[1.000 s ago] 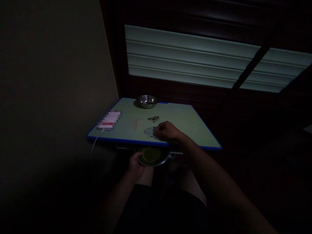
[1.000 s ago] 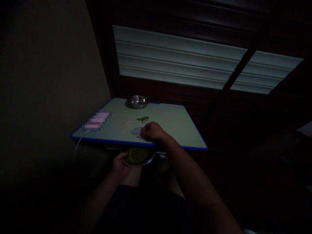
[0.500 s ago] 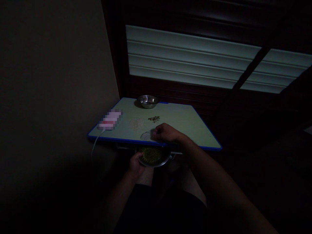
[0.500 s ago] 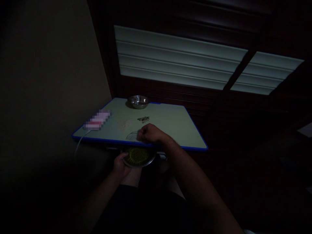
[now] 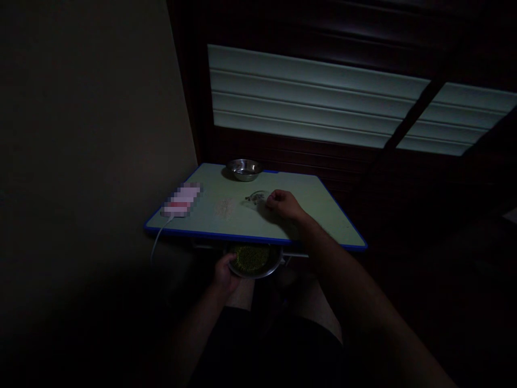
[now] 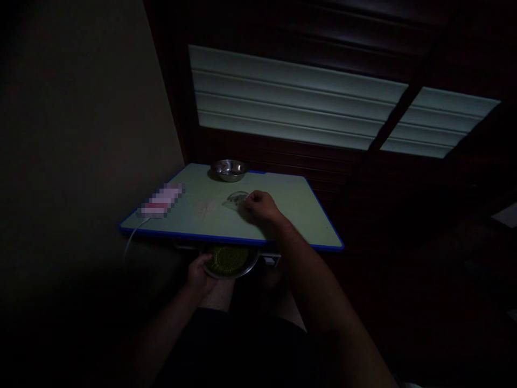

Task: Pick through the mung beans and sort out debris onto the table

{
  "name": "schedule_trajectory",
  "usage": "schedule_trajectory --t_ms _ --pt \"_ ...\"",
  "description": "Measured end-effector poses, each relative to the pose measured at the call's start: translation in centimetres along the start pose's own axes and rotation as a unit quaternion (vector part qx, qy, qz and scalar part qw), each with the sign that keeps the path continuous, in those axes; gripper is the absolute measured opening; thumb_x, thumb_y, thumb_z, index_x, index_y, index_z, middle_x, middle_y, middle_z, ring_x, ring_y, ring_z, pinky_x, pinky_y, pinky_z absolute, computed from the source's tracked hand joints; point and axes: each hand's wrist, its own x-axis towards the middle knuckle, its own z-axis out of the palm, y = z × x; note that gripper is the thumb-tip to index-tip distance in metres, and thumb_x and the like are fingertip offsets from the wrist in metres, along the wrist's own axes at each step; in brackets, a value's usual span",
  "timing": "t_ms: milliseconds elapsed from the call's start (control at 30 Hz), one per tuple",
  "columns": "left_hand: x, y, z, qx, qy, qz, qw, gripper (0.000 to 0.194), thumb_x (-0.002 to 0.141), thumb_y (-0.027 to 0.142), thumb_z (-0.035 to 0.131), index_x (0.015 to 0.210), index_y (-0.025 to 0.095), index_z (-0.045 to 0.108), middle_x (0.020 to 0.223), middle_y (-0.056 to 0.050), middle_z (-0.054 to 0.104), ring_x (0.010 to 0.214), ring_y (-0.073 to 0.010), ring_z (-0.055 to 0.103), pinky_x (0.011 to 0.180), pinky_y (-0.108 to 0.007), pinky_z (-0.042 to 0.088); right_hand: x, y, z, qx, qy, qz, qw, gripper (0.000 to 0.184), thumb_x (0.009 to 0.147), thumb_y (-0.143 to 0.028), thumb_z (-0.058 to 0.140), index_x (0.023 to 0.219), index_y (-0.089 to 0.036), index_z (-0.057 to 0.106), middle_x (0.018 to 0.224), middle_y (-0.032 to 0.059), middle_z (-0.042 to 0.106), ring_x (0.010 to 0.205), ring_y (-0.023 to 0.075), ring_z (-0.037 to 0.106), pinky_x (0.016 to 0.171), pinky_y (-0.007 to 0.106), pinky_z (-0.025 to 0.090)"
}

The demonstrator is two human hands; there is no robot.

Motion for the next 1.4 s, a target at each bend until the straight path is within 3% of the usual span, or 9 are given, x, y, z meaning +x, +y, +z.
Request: schedule_trajectory --t_ms 100,233,600,867,1400 --pt "0.0 0.0 0.0 -0.010 -0.003 0.004 1.000 0.034 0.063 0.012 0.058 0.093 0.012 0.074 0.079 -0.010 0.076 0.080 -0.0283 0.072 0.085 -0.046 0.057 1.3 1.9 -0.6 -0.028 0.141 -0.017 0.989 0.004 0.065 -0.021 0.055 0.069 -0.018 0.054 0.065 -0.0015 0.058 0.063 0.0117 0.053 0.063 0.023 0.042" --pt "-0.1 0.1 0.2 -0.021 0.006 -0.001 1.000 0.037 0.063 0.010 0.057 0.096 0.013 0.074 0.076 -0.008 0.076 0.080 -0.0278 0.073 0.084 -0.045 0.057 1.5 3.6 -1.0 -0.084 0.203 -0.045 0.975 0.011 0.066 -0.021 0.052 0.074 -0.018 0.059 0.072 -0.0007 0.061 0.070 0.0135 0.056 0.070 0.025 0.043" --pt "-0.1 0.2 0.0 -0.024 0.006 -0.002 1.000 0.040 0.064 0.010 0.057 0.099 0.013 0.075 0.077 -0.009 0.077 0.083 -0.0293 0.073 0.083 -0.046 0.057 0.3 2.5 -0.8 -0.203 0.176 -0.008 0.963 0.008 0.069 -0.022 0.059 0.072 -0.019 0.066 0.073 0.0031 0.068 0.070 0.0150 0.057 0.068 0.026 0.043" --pt "0.0 0.1 0.1 -0.025 0.007 0.000 1.000 0.038 0.063 0.009 0.057 0.096 0.014 0.075 0.075 -0.008 0.076 0.083 -0.0287 0.073 0.085 -0.046 0.057 1.0 3.8 -0.6 -0.172 0.110 -0.045 0.978 0.012 0.072 -0.026 0.059 0.074 -0.018 0.066 0.071 0.0017 0.067 0.068 0.0134 0.057 0.065 0.024 0.042" --pt "0.1 0.0 -0.1 -0.022 -0.002 -0.003 1.000 0.034 0.062 0.011 0.059 0.091 0.012 0.075 0.079 -0.011 0.077 0.093 -0.0326 0.072 0.089 -0.049 0.056 1.1 4.3 -0.2 -0.148 0.069 -0.094 0.982 0.013 0.073 -0.025 0.059 0.077 -0.016 0.069 0.072 0.0003 0.068 0.068 0.0120 0.058 0.068 0.022 0.043"
